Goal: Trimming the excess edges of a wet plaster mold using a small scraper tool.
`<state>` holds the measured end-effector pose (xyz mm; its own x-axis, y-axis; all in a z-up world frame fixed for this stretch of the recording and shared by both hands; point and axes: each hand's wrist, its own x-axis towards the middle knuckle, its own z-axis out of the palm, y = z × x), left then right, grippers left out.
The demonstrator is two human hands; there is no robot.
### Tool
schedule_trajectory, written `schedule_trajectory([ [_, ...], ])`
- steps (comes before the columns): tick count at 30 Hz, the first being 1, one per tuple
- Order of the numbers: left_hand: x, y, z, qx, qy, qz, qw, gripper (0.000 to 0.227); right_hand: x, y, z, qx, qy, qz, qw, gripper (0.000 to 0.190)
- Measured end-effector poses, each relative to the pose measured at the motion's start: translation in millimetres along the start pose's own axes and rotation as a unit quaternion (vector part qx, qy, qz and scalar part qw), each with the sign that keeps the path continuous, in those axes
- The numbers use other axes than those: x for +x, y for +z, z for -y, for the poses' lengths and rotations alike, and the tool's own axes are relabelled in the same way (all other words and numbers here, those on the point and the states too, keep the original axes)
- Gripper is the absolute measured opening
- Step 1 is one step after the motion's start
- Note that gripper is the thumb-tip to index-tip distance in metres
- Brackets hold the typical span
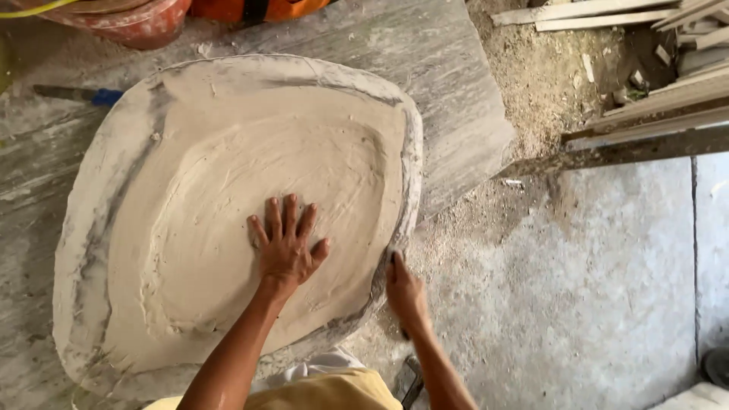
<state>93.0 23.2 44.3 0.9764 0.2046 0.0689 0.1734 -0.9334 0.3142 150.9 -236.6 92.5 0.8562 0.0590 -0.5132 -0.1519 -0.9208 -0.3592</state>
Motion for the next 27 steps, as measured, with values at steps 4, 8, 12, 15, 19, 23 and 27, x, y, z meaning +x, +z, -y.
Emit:
schedule_trajectory([
  [4, 3, -6, -3, 0.004, 0.0, 0.015, 1.0, 0.073, 92, -73, 60, -0.036, -0.001, 0.025, 0.999, 0.044],
  [8, 2, -5, -5, -0.004, -0.005, 0.013, 1.0, 0.073, 133, -59, 31, 0.023, -0.138, -0.04, 0.989, 0.042],
  [12, -1, -4, -1, -0.015, -0.012, 0.036, 0.999, 0.073, -7, 0, -1, 0.013, -0.069, -0.022, 0.997, 0.048],
  [15, 9, -9, 4, 0.02, 0.004, 0.024, 1.0, 0.075, 8, -15, 27, -0.082, 0.044, -0.002, 0.996, 0.053],
  [19, 8, -13, 0, 0.001, 0.012, 0.024, 1.0, 0.072, 92, -84, 77, 0.053, -0.005, 0.009, 0.999, 0.044],
  [23, 4, -21, -4, 0.004, -0.005, 0.031, 1.0, 0.072, 116, -46, 19, -0.01, -0.121, -0.03, 0.992, 0.046],
  [27, -5, -4, 0, 0.001, 0.004, 0.029, 1.0, 0.072, -10, 5, 8, 0.023, 0.227, 0.1, 0.968, 0.054],
])
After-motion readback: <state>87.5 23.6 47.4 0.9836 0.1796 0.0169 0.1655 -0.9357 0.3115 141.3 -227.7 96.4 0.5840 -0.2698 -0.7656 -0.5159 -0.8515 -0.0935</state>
